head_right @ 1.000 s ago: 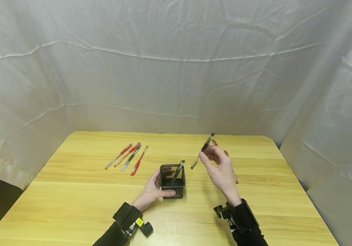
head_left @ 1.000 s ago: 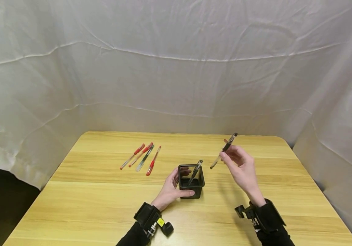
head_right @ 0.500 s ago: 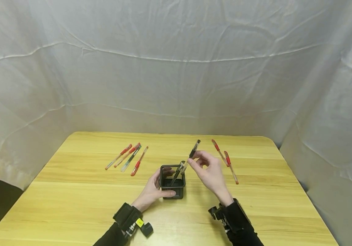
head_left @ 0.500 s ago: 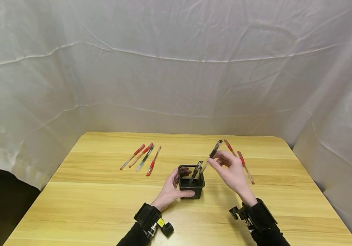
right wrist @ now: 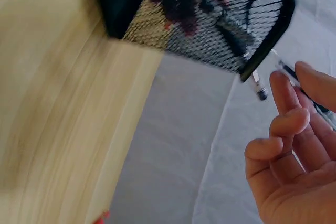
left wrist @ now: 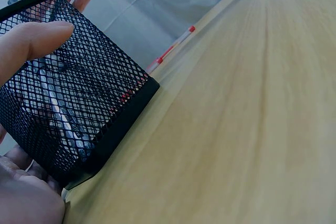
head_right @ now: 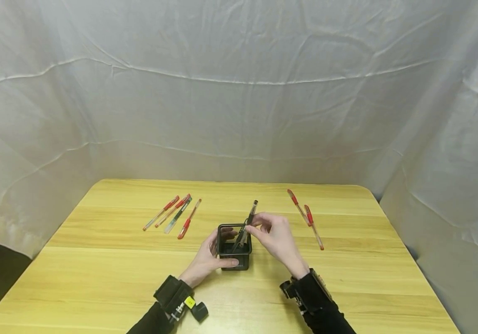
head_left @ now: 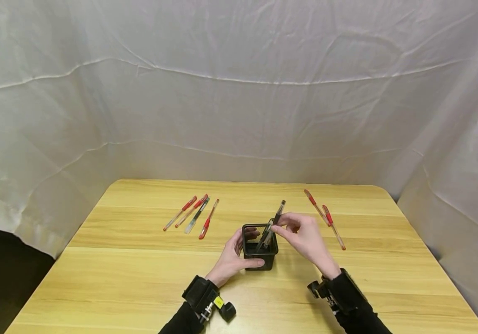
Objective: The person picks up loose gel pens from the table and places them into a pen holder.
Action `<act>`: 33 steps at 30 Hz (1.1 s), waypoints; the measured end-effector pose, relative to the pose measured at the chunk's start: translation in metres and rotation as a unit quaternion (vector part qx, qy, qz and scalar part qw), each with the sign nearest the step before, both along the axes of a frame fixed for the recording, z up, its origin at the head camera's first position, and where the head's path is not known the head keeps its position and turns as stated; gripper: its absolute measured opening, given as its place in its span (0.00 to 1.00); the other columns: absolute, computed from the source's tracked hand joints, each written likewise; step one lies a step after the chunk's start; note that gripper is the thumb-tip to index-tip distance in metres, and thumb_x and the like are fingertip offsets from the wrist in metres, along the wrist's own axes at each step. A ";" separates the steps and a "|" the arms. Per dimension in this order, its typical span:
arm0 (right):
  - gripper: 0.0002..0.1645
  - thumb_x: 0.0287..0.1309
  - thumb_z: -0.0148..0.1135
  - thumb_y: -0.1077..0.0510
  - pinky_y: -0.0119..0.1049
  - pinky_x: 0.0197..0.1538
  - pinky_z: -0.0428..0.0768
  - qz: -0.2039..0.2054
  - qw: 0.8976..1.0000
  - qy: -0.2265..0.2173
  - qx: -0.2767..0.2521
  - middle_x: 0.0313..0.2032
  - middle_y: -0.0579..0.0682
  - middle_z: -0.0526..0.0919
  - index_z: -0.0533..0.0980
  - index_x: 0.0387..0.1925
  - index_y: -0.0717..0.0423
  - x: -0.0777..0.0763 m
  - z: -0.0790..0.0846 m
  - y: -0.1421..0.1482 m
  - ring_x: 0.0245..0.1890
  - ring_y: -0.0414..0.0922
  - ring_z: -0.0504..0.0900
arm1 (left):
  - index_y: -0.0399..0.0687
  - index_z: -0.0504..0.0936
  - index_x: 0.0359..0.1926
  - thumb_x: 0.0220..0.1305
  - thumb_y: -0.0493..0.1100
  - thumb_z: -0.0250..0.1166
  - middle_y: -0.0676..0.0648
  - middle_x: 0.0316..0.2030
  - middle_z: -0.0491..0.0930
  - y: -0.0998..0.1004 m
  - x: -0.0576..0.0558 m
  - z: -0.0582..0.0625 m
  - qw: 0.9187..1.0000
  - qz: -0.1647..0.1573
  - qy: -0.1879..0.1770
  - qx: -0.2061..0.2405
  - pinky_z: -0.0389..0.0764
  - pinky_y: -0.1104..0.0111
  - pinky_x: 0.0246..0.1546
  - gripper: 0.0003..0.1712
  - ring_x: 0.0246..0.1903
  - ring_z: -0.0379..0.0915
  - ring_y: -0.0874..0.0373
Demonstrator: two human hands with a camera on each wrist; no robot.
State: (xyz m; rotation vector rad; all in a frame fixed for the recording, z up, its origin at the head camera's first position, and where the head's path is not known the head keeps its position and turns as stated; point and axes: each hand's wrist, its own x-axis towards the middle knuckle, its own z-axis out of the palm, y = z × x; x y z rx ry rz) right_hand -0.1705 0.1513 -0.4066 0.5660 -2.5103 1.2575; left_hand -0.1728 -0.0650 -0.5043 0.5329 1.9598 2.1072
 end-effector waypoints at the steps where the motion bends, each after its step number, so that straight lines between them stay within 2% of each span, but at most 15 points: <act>1: 0.07 0.56 0.72 0.59 0.26 0.25 0.71 0.000 1.000 -0.003 0.006 0.26 0.49 0.87 0.85 0.35 0.58 0.000 0.000 0.001 0.20 0.29 0.70 | 0.43 0.65 0.71 0.48 0.36 0.79 0.45 0.68 0.74 0.000 0.000 0.000 1.000 0.000 0.000 0.000 0.51 0.51 0.79 0.50 0.71 0.64 0.49; 4: 0.08 0.56 0.72 0.60 0.26 0.27 0.75 -0.009 1.000 -0.010 0.016 0.30 0.53 0.89 0.85 0.36 0.61 0.002 -0.003 0.006 0.23 0.28 0.73 | 0.43 0.65 0.71 0.48 0.36 0.79 0.45 0.67 0.74 0.001 0.000 0.000 1.000 0.000 0.000 -0.001 0.51 0.50 0.79 0.50 0.71 0.65 0.48; 7: 0.08 0.55 0.72 0.61 0.26 0.31 0.77 -0.022 1.000 0.009 0.007 0.31 0.55 0.90 0.86 0.36 0.61 0.002 -0.007 0.015 0.26 0.29 0.77 | 0.45 0.66 0.71 0.48 0.36 0.80 0.44 0.66 0.75 0.000 0.000 0.000 1.000 0.003 0.000 -0.002 0.53 0.49 0.79 0.49 0.70 0.66 0.48; 10: 0.06 0.56 0.72 0.61 0.26 0.29 0.76 -0.037 0.999 0.038 -0.003 0.30 0.53 0.90 0.86 0.35 0.59 0.000 -0.012 0.026 0.25 0.29 0.78 | 0.48 0.67 0.70 0.47 0.36 0.80 0.45 0.66 0.75 0.000 0.000 0.000 1.000 0.009 -0.005 -0.004 0.53 0.50 0.79 0.49 0.70 0.66 0.49; 11: 0.06 0.57 0.71 0.60 0.24 0.28 0.73 -0.029 0.998 0.054 -0.021 0.30 0.50 0.90 0.86 0.36 0.57 -0.004 -0.018 0.032 0.25 0.29 0.77 | 0.48 0.67 0.70 0.47 0.36 0.80 0.46 0.66 0.75 -0.001 0.000 0.001 1.000 0.011 -0.007 -0.005 0.53 0.50 0.79 0.49 0.70 0.65 0.50; 13: 0.06 0.58 0.71 0.59 0.24 0.27 0.71 -0.039 0.997 0.060 -0.025 0.29 0.50 0.89 0.86 0.36 0.57 -0.008 -0.020 0.040 0.25 0.28 0.76 | 0.49 0.67 0.70 0.46 0.36 0.80 0.46 0.66 0.75 -0.001 -0.001 0.001 1.000 0.013 -0.010 -0.006 0.51 0.51 0.80 0.50 0.71 0.64 0.51; 16: 0.08 0.60 0.70 0.58 0.24 0.30 0.73 -0.062 0.997 0.044 -0.017 0.31 0.50 0.89 0.85 0.39 0.58 -0.015 -0.026 0.051 0.27 0.26 0.76 | 0.48 0.67 0.70 0.47 0.35 0.80 0.46 0.67 0.74 -0.001 -0.001 0.001 1.000 0.010 -0.009 -0.005 0.50 0.51 0.80 0.49 0.71 0.64 0.51; 18: 0.09 0.60 0.69 0.59 0.26 0.34 0.77 -0.091 0.996 0.015 0.010 0.32 0.54 0.89 0.85 0.40 0.59 -0.017 -0.026 0.057 0.29 0.27 0.78 | 0.49 0.68 0.70 0.47 0.35 0.80 0.46 0.67 0.74 -0.001 0.000 0.001 1.000 0.009 -0.007 -0.004 0.50 0.51 0.80 0.49 0.71 0.64 0.50; 23: 0.10 0.62 0.67 0.61 0.26 0.37 0.78 -0.114 0.992 -0.035 0.028 0.37 0.58 0.89 0.84 0.44 0.61 -0.023 -0.032 0.072 0.32 0.32 0.80 | 0.50 0.69 0.69 0.47 0.35 0.80 0.46 0.67 0.74 -0.001 0.000 0.000 1.000 0.005 0.003 -0.001 0.51 0.51 0.80 0.48 0.70 0.65 0.49; 29: 0.11 0.62 0.67 0.61 0.25 0.36 0.76 -0.129 0.990 -0.044 0.039 0.40 0.60 0.89 0.83 0.46 0.62 -0.026 -0.032 0.084 0.32 0.30 0.78 | 0.46 0.68 0.70 0.47 0.35 0.80 0.45 0.67 0.74 -0.001 -0.001 -0.002 1.000 0.003 0.012 -0.002 0.52 0.50 0.79 0.48 0.69 0.66 0.48; 33: 0.13 0.62 0.67 0.61 0.25 0.34 0.76 -0.133 0.988 -0.051 0.052 0.41 0.61 0.89 0.83 0.47 0.63 -0.028 -0.033 0.091 0.33 0.36 0.81 | 0.45 0.67 0.70 0.47 0.35 0.80 0.46 0.67 0.74 -0.001 0.000 -0.002 1.000 0.002 0.005 0.001 0.51 0.51 0.79 0.49 0.70 0.65 0.49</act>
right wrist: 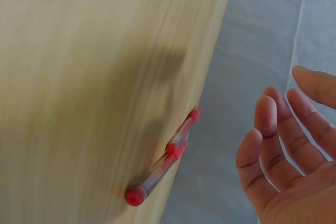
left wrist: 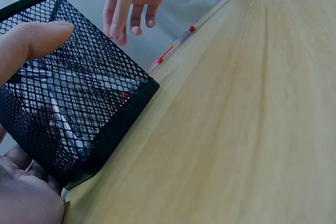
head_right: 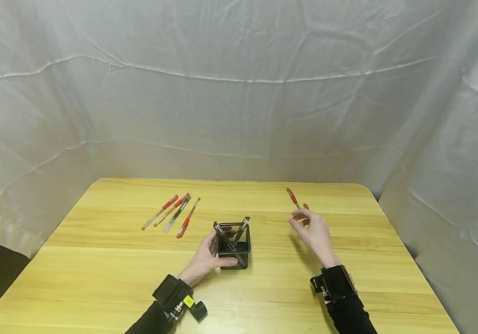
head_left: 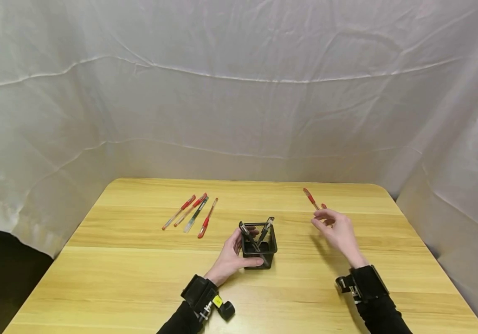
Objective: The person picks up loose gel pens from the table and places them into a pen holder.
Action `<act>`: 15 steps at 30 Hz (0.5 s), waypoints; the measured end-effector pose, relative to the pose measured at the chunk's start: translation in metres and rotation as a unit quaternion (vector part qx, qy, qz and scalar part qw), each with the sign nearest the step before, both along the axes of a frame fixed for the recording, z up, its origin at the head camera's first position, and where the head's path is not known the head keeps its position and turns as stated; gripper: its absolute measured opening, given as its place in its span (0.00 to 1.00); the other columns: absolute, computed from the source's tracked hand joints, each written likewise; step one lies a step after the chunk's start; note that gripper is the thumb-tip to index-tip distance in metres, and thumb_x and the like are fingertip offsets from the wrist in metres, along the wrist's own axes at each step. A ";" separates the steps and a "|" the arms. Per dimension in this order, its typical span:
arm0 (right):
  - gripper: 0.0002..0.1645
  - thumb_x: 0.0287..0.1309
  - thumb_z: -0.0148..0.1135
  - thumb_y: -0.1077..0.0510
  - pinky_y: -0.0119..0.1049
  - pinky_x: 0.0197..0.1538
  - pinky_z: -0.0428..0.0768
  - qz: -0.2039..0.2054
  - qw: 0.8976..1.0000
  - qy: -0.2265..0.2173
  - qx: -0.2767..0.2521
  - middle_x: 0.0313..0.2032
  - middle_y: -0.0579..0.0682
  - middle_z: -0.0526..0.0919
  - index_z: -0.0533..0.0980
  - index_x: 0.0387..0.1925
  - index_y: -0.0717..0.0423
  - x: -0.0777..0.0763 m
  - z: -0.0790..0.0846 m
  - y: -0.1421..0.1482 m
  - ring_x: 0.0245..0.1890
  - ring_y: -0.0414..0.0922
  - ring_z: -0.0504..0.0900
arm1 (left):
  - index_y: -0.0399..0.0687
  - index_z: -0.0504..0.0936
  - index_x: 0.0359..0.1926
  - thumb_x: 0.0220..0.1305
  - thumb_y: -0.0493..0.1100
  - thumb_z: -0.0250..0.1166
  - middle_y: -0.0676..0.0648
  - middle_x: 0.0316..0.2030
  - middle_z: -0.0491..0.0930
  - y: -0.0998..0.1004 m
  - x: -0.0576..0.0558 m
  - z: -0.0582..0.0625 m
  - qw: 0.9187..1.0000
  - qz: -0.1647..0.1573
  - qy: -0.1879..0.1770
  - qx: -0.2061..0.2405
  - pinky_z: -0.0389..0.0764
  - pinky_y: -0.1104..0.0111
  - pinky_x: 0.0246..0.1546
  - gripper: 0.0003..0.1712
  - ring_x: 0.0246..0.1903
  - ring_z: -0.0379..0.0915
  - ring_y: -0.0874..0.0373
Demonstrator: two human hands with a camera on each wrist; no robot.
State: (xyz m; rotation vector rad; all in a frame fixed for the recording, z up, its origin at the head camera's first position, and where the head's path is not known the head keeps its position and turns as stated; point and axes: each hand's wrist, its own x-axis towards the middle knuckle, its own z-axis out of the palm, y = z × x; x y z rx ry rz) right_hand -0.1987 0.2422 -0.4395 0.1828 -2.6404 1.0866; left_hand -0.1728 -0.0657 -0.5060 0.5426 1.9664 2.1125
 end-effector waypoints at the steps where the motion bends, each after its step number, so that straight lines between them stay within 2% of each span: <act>1: 0.13 0.62 0.67 0.61 0.25 0.34 0.76 -0.001 1.000 -0.003 0.003 0.41 0.62 0.89 0.83 0.47 0.64 -0.001 0.000 0.001 0.34 0.39 0.82 | 0.45 0.67 0.70 0.47 0.34 0.79 0.46 0.67 0.74 0.000 0.000 0.000 1.000 0.000 -0.002 0.001 0.50 0.51 0.80 0.49 0.71 0.64 0.49; 4: 0.14 0.62 0.67 0.61 0.27 0.36 0.76 -0.004 1.000 -0.011 0.013 0.42 0.63 0.88 0.82 0.48 0.65 -0.003 0.000 0.005 0.36 0.49 0.85 | 0.44 0.67 0.70 0.47 0.34 0.79 0.46 0.68 0.74 0.000 0.000 0.001 1.000 0.001 -0.005 0.001 0.50 0.52 0.80 0.49 0.71 0.65 0.49; 8: 0.16 0.62 0.67 0.60 0.33 0.39 0.77 -0.012 0.999 -0.025 0.036 0.45 0.64 0.88 0.81 0.49 0.66 -0.006 0.001 0.009 0.40 0.56 0.86 | 0.44 0.66 0.70 0.47 0.34 0.79 0.46 0.67 0.74 0.001 0.000 0.001 1.000 0.003 -0.004 -0.004 0.50 0.51 0.79 0.49 0.70 0.66 0.49; 12: 0.18 0.63 0.66 0.59 0.35 0.37 0.77 -0.016 0.997 -0.047 0.052 0.48 0.66 0.86 0.80 0.52 0.65 -0.010 0.000 0.014 0.41 0.57 0.86 | 0.44 0.66 0.70 0.47 0.34 0.79 0.47 0.67 0.74 0.001 0.000 0.002 1.000 0.003 -0.005 -0.007 0.50 0.51 0.80 0.49 0.69 0.66 0.49; 15: 0.18 0.63 0.64 0.59 0.32 0.33 0.74 -0.019 0.996 -0.059 0.058 0.48 0.66 0.86 0.80 0.52 0.65 -0.011 -0.001 0.020 0.38 0.53 0.85 | 0.44 0.66 0.71 0.47 0.34 0.79 0.47 0.67 0.74 0.001 0.001 0.003 1.000 0.002 -0.007 -0.008 0.49 0.51 0.80 0.50 0.70 0.66 0.50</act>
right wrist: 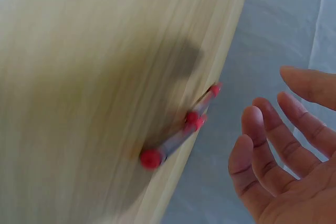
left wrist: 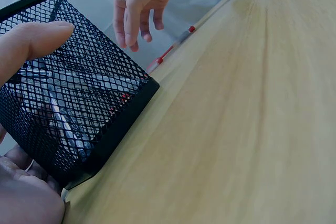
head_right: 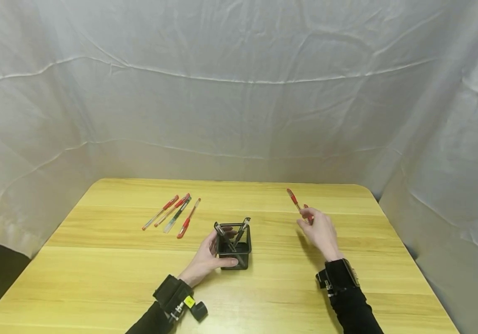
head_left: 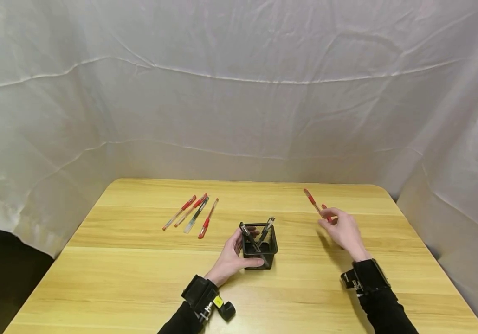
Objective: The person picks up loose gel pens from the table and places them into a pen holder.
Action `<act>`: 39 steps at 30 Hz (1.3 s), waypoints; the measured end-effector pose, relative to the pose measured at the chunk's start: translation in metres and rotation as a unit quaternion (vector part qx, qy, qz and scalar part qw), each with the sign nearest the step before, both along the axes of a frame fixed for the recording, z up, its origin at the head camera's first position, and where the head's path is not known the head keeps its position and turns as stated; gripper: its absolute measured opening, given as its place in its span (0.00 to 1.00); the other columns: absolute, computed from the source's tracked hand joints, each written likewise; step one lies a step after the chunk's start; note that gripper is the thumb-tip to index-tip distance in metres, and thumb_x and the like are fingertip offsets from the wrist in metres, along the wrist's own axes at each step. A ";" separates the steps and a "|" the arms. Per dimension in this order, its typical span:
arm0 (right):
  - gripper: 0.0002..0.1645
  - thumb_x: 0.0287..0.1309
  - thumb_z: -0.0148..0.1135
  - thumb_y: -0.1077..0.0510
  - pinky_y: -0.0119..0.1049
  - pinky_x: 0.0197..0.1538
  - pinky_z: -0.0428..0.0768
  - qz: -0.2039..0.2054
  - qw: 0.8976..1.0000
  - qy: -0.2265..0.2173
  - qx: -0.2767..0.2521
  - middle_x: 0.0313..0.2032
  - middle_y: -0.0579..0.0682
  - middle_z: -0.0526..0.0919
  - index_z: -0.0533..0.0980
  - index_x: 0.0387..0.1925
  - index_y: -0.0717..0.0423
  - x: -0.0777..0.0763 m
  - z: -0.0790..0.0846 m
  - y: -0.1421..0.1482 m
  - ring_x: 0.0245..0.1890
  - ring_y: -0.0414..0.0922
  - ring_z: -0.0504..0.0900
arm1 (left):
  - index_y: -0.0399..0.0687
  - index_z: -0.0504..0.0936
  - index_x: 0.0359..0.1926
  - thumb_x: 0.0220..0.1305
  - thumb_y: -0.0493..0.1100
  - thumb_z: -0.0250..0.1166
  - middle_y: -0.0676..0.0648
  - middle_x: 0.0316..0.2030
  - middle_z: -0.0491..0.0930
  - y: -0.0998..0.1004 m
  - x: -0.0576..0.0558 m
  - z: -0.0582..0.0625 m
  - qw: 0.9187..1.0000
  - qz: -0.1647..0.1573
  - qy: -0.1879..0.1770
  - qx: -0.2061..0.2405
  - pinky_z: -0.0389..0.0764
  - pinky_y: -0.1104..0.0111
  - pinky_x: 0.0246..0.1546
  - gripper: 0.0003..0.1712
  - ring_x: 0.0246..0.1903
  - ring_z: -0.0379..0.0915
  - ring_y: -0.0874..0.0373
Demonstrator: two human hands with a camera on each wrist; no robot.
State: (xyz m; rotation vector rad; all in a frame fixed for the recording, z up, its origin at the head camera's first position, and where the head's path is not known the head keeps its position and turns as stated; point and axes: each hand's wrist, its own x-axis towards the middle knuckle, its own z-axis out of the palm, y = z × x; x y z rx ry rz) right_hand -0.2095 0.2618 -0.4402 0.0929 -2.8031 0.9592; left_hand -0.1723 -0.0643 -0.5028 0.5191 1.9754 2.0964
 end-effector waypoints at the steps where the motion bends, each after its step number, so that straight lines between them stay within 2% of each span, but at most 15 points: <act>1: 0.17 0.64 0.64 0.59 0.31 0.31 0.73 0.000 1.000 -0.001 0.003 0.47 0.65 0.85 0.80 0.51 0.65 0.000 -0.001 0.002 0.36 0.51 0.85 | 0.44 0.66 0.71 0.47 0.34 0.79 0.47 0.67 0.74 0.000 0.000 0.000 1.000 0.000 0.000 -0.001 0.49 0.51 0.80 0.50 0.70 0.66 0.50; 5: 0.15 0.63 0.65 0.60 0.31 0.29 0.71 -0.002 1.000 -0.001 0.026 0.43 0.63 0.85 0.80 0.49 0.64 0.001 -0.003 0.012 0.32 0.47 0.84 | 0.44 0.66 0.71 0.47 0.34 0.79 0.47 0.67 0.74 0.000 0.000 0.000 1.000 -0.001 0.003 -0.001 0.49 0.51 0.80 0.50 0.70 0.65 0.50; 10: 0.22 0.61 0.66 0.59 0.39 0.33 0.74 0.001 0.998 -0.026 0.054 0.39 0.64 0.85 0.78 0.53 0.68 0.002 -0.007 0.022 0.36 0.54 0.84 | 0.43 0.66 0.71 0.47 0.35 0.79 0.46 0.67 0.74 -0.002 -0.001 -0.002 1.000 -0.003 0.007 0.005 0.50 0.51 0.80 0.50 0.70 0.65 0.49; 14: 0.24 0.60 0.66 0.57 0.44 0.35 0.76 -0.004 0.996 -0.053 0.068 0.39 0.66 0.86 0.76 0.53 0.71 0.001 -0.007 0.026 0.36 0.55 0.83 | 0.44 0.66 0.71 0.47 0.35 0.79 0.46 0.67 0.74 -0.002 -0.001 -0.002 1.000 -0.004 0.007 0.008 0.51 0.51 0.79 0.49 0.70 0.65 0.49; 21: 0.24 0.61 0.66 0.54 0.38 0.33 0.74 -0.019 0.991 -0.104 0.085 0.36 0.63 0.86 0.75 0.49 0.71 -0.004 -0.009 0.030 0.27 0.46 0.81 | 0.45 0.67 0.70 0.47 0.35 0.79 0.45 0.67 0.74 -0.002 -0.001 -0.001 1.000 -0.001 0.006 0.003 0.51 0.49 0.79 0.49 0.70 0.66 0.48; 27: 0.25 0.61 0.67 0.53 0.38 0.35 0.72 -0.011 0.986 -0.137 0.094 0.32 0.61 0.82 0.74 0.46 0.72 -0.007 -0.009 0.032 0.27 0.48 0.78 | 0.43 0.66 0.71 0.48 0.35 0.79 0.45 0.65 0.76 -0.001 -0.001 0.000 1.000 -0.001 0.005 -0.004 0.50 0.49 0.79 0.49 0.68 0.67 0.49; 32: 0.26 0.62 0.66 0.50 0.39 0.37 0.71 -0.004 0.982 -0.157 0.102 0.29 0.59 0.81 0.74 0.45 0.72 -0.013 -0.008 0.035 0.31 0.51 0.78 | 0.44 0.66 0.70 0.48 0.35 0.79 0.45 0.66 0.75 0.000 -0.001 -0.001 1.000 -0.001 0.007 -0.003 0.50 0.49 0.79 0.49 0.68 0.67 0.49; 36: 0.20 0.63 0.66 0.49 0.34 0.27 0.64 0.008 0.980 -0.174 0.100 0.17 0.50 0.77 0.78 0.30 0.64 -0.019 -0.009 0.036 0.22 0.46 0.70 | 0.44 0.66 0.70 0.48 0.35 0.79 0.45 0.67 0.75 -0.001 -0.001 -0.001 1.000 -0.002 0.009 0.001 0.50 0.49 0.79 0.49 0.69 0.66 0.49; 39: 0.21 0.63 0.65 0.49 0.32 0.23 0.57 0.021 0.979 -0.183 0.091 0.07 0.44 0.70 0.77 0.18 0.56 -0.022 -0.011 0.036 0.14 0.41 0.61 | 0.43 0.66 0.71 0.47 0.35 0.79 0.45 0.67 0.74 -0.001 -0.001 -0.001 1.000 -0.003 0.008 0.002 0.49 0.50 0.79 0.49 0.70 0.65 0.49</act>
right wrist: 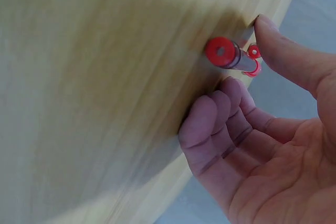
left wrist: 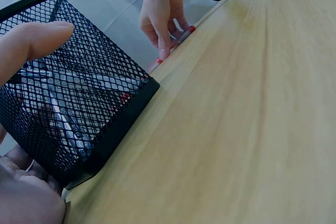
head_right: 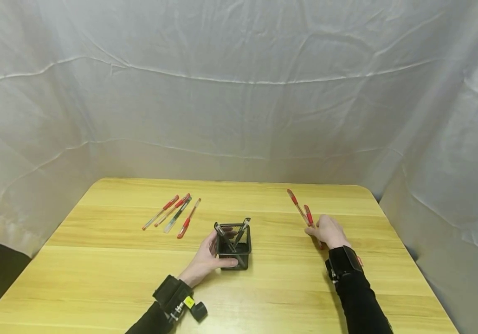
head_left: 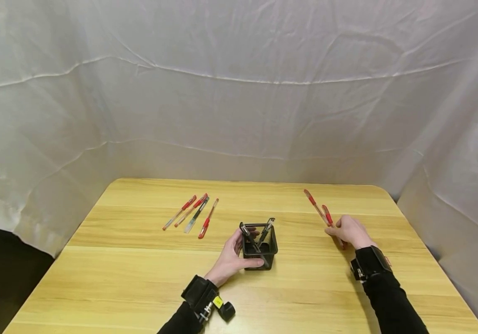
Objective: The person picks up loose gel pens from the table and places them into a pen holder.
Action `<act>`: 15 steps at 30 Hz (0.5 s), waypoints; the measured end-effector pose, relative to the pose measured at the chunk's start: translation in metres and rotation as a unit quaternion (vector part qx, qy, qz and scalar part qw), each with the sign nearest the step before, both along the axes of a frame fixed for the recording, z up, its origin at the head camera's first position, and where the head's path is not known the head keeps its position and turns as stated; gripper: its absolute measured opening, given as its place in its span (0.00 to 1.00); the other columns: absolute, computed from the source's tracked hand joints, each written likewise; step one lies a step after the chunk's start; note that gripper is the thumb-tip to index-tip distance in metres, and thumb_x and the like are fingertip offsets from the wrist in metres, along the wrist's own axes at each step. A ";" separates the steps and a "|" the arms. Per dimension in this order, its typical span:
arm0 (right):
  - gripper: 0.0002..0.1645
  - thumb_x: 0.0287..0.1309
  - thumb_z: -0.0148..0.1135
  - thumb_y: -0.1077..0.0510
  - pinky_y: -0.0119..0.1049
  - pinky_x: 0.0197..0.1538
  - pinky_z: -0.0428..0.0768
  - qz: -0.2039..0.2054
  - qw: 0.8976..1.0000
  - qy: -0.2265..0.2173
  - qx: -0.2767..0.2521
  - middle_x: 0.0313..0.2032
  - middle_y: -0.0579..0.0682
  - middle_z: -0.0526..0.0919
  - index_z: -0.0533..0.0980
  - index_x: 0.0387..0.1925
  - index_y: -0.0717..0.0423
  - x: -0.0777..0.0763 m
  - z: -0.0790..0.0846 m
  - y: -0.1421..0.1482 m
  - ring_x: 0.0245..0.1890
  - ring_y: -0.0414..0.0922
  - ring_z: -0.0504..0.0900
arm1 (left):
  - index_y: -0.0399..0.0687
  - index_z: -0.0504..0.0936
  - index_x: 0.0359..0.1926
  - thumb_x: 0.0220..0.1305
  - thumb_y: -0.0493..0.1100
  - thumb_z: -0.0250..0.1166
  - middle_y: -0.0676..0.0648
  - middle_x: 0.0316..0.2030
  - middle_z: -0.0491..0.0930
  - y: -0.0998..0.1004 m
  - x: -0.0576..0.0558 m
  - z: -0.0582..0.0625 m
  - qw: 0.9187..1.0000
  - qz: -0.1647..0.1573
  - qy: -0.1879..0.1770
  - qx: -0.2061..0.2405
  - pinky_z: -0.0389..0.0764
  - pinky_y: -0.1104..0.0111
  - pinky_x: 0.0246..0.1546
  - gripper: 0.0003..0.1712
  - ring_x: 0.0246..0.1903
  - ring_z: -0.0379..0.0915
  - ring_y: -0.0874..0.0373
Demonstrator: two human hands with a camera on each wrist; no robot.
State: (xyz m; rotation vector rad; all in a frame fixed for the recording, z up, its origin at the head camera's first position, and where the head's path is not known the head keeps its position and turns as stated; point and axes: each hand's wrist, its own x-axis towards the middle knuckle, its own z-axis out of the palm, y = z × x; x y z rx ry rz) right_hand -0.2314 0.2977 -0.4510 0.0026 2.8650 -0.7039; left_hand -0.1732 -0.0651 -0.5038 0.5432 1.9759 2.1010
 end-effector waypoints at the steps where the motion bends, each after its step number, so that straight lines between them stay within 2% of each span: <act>1: 0.22 0.63 0.65 0.50 0.32 0.22 0.57 0.003 1.000 -0.001 -0.003 0.06 0.42 0.68 0.78 0.16 0.56 0.000 0.000 0.000 0.13 0.40 0.60 | 0.42 0.66 0.71 0.47 0.34 0.79 0.45 0.68 0.74 0.000 0.000 0.000 1.000 0.000 -0.001 0.001 0.49 0.50 0.79 0.50 0.70 0.65 0.49; 11: 0.23 0.65 0.63 0.50 0.31 0.22 0.57 0.005 1.000 -0.008 -0.012 0.06 0.41 0.68 0.80 0.16 0.56 -0.003 -0.003 0.003 0.13 0.39 0.60 | 0.41 0.66 0.71 0.46 0.34 0.79 0.43 0.68 0.73 0.000 0.001 0.000 1.000 0.000 -0.004 0.004 0.50 0.51 0.79 0.50 0.70 0.64 0.48; 15: 0.21 0.66 0.62 0.51 0.32 0.25 0.59 0.007 1.000 -0.001 -0.013 0.08 0.43 0.72 0.83 0.20 0.58 -0.003 -0.003 0.005 0.16 0.41 0.63 | 0.42 0.66 0.71 0.46 0.34 0.79 0.44 0.68 0.73 0.000 0.000 0.000 1.000 0.000 -0.001 0.004 0.50 0.51 0.79 0.50 0.70 0.65 0.48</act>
